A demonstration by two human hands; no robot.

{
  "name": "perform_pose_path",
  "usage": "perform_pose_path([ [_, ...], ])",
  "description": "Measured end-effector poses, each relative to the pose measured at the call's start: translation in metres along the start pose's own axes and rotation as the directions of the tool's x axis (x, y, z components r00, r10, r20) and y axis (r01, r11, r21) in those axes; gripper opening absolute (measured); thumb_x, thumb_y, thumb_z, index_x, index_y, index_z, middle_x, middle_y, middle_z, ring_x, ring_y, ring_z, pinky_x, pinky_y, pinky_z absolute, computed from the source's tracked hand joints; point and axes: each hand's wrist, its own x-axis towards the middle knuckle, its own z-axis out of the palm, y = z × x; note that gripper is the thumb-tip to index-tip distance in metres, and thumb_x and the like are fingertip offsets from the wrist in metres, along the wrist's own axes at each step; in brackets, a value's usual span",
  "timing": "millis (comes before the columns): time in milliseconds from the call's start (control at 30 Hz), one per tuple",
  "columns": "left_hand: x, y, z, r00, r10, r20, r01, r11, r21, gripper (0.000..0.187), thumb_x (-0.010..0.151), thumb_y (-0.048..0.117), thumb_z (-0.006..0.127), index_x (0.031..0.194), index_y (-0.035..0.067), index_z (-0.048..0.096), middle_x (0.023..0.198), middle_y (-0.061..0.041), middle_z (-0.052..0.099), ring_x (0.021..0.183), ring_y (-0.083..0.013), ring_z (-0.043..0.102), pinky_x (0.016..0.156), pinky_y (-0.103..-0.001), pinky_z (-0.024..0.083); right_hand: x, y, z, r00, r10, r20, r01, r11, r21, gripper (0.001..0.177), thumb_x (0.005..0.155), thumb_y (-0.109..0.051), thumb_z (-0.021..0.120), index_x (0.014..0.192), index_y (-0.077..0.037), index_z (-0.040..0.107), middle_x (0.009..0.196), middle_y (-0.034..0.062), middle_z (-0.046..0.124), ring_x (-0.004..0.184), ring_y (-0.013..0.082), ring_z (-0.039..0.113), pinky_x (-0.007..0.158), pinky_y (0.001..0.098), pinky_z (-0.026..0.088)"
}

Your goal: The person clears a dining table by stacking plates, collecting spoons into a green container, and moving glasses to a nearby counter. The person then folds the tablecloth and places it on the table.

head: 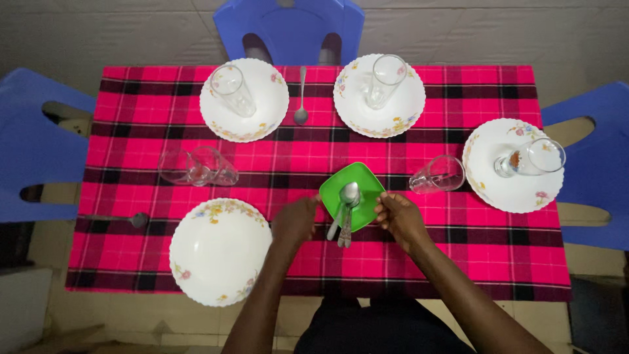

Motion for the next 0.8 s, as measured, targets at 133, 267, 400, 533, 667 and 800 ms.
perform_pose_path([
  [133, 0.045, -0.005, -0.011, 0.866, 0.181, -0.466, -0.279, 0.948, -0.151, 0.037, 0.107, 0.037, 0.046, 0.103, 0.006, 0.065, 0.095, -0.018, 0.069, 0.091, -0.0408, 0.066, 0.081, -0.054, 0.05, -0.011, -0.016, 0.005, 0.999, -0.009, -0.045, 0.009, 1.0, 0.015, 0.022, 0.105, -0.026, 0.056, 0.098, -0.007, 0.063, 0.079, 0.0026, 0.064, 0.064, 0.0117, 0.057, 0.056, 0.0267, 0.045],
  [267, 0.108, 0.012, -0.023, 0.667, 0.394, -0.633, -0.488, 0.873, 0.03, 0.025, 0.1, 0.023, 0.057, 0.115, 0.002, 0.061, 0.112, -0.021, 0.064, 0.107, -0.0419, 0.062, 0.091, -0.053, 0.049, -0.024, -0.034, 0.009, 0.996, -0.009, -0.094, 0.012, 0.999, 0.03, 0.022, 0.105, -0.026, 0.055, 0.098, -0.007, 0.063, 0.079, 0.0028, 0.064, 0.064, 0.0115, 0.057, 0.056, 0.0273, 0.044],
  [400, 0.2, 0.022, -0.02, 0.389, 0.487, -0.782, -0.581, 0.788, 0.201, 0.04, 0.096, 0.016, 0.059, 0.13, -0.004, 0.054, 0.122, -0.026, 0.061, 0.113, -0.0444, 0.06, 0.098, -0.053, 0.048, -0.024, -0.049, 0.014, 0.992, 0.008, -0.126, 0.001, 0.998, 0.066, 0.021, 0.103, -0.026, 0.056, 0.098, -0.007, 0.064, 0.078, 0.0038, 0.064, 0.063, 0.0124, 0.057, 0.056, 0.028, 0.045],
  [533, 0.301, 0.001, 0.01, 0.634, -0.207, -0.745, -0.221, 0.875, -0.431, 0.039, 0.102, 0.028, 0.062, 0.116, -0.007, 0.053, 0.104, -0.026, 0.062, 0.09, -0.0395, 0.062, 0.078, -0.05, 0.051, -0.011, -0.059, 0.024, 0.991, -0.019, -0.135, 0.029, 0.997, 0.071, 0.021, 0.103, -0.025, 0.057, 0.098, -0.007, 0.065, 0.078, 0.0026, 0.065, 0.064, 0.0111, 0.058, 0.056, 0.0268, 0.045],
  [667, 0.359, -0.04, 0.034, 0.797, -0.364, -0.481, -0.166, 0.634, -0.755, 0.05, 0.108, 0.037, 0.064, 0.102, -0.011, 0.052, 0.083, -0.024, 0.065, 0.065, -0.0325, 0.064, 0.057, -0.046, 0.053, 0.004, -0.065, 0.028, 0.991, -0.034, -0.132, 0.04, 0.998, 0.038, 0.023, 0.103, -0.027, 0.058, 0.098, -0.006, 0.066, 0.078, 0.0027, 0.066, 0.064, 0.0111, 0.059, 0.056, 0.0265, 0.045],
  [800, 0.369, -0.061, 0.032, 0.92, -0.286, -0.268, -0.157, 0.356, -0.921, 0.022, 0.101, 0.019, 0.052, 0.091, 0.003, 0.062, 0.064, -0.013, 0.065, 0.043, -0.0201, 0.06, 0.039, -0.035, 0.051, 0.02, -0.065, 0.025, 0.995, -0.043, -0.094, 0.047, 0.998, 0.042, 0.024, 0.103, -0.028, 0.059, 0.098, -0.005, 0.066, 0.078, 0.0031, 0.066, 0.062, 0.0115, 0.059, 0.054, 0.0266, 0.044],
])
